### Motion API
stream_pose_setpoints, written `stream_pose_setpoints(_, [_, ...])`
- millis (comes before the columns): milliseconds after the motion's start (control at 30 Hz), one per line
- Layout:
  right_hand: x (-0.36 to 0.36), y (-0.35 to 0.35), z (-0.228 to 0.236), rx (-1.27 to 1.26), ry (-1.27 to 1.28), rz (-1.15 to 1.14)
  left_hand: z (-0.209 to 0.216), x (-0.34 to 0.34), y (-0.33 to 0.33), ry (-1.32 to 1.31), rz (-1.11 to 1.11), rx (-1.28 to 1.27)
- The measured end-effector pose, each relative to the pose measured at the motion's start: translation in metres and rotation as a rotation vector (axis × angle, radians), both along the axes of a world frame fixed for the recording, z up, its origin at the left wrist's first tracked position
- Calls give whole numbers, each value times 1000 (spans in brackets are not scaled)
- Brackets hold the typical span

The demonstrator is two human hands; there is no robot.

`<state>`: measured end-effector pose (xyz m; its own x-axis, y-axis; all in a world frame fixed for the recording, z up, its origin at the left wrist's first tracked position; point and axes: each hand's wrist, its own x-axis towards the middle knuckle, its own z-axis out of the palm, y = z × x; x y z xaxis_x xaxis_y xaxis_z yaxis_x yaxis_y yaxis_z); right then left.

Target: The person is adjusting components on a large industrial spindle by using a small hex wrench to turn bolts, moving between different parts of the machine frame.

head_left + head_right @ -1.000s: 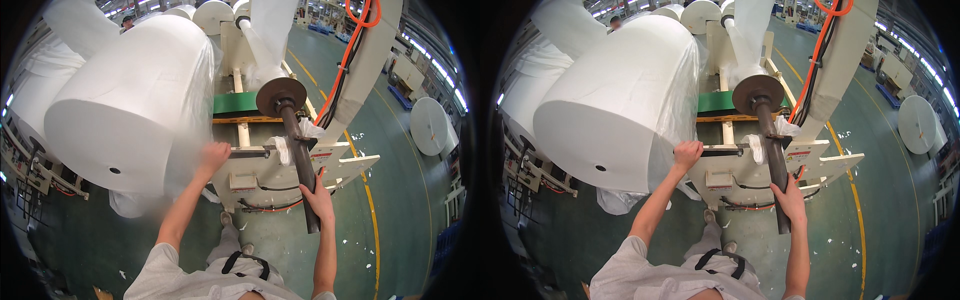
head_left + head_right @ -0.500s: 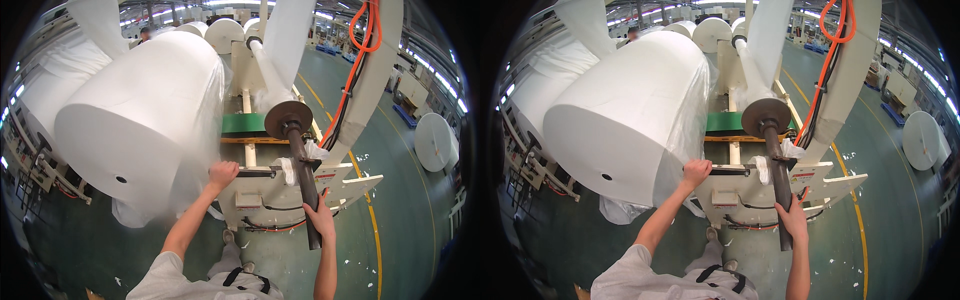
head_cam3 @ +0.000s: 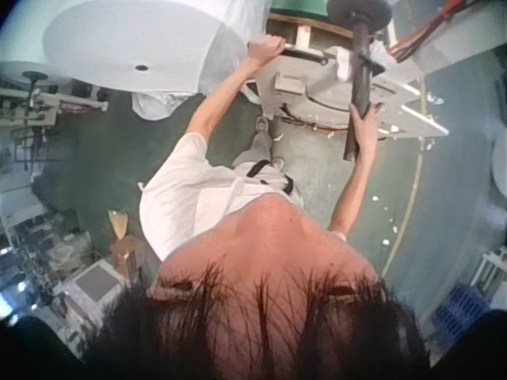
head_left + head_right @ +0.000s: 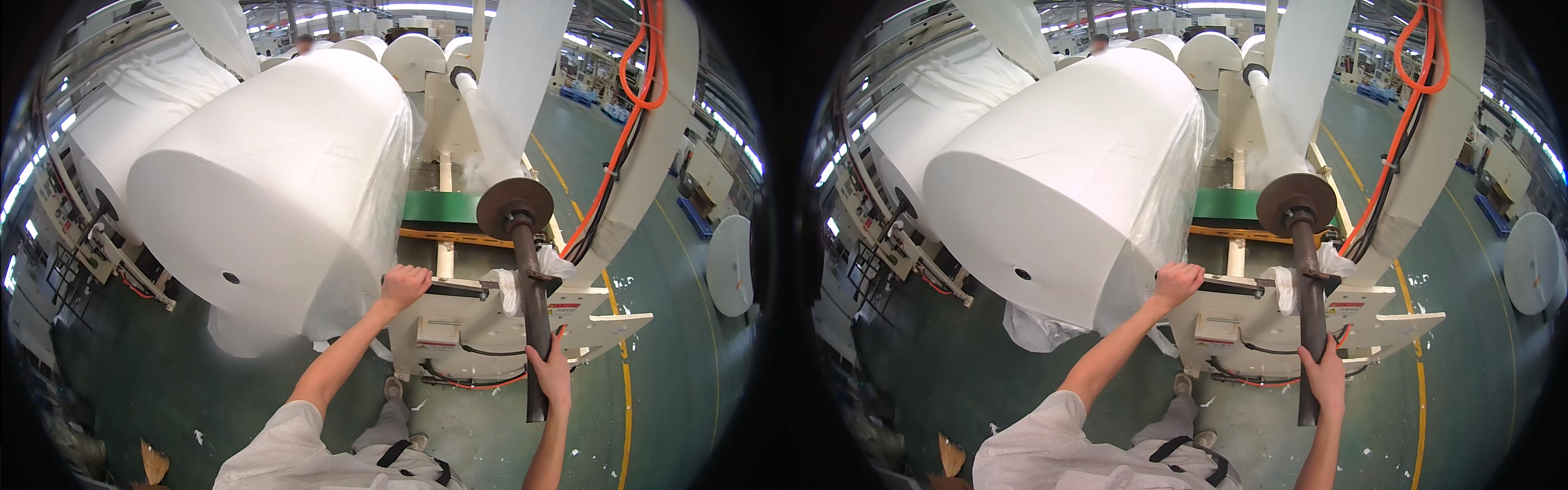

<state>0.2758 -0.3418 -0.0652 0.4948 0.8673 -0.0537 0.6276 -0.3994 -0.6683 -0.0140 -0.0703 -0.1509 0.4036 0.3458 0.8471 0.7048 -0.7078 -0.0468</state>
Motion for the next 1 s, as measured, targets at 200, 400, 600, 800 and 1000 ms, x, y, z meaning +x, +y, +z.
stream_pose_setpoints(200, [2, 0, -3, 22, -25, -2, -1, 0, 1, 2, -1, -8])
stream_pose_setpoints(400, [1, 0, -2, 19, -27, 12, 2, 0, -2, 2, -4, 2])
stream_pose_setpoints(600, [0, -1, -3, 63, -19, -11, -1, 2, 1, 9, -10, 24])
stream_pose_setpoints(800, [-6, 0, 5, 15, 15, -4, -4, -5, 2, 5, 2, 19])
stream_pose_setpoints(1000, [3, -2, -7, 44, -74, -21, -3, 4, 3, -1, -25, 20])
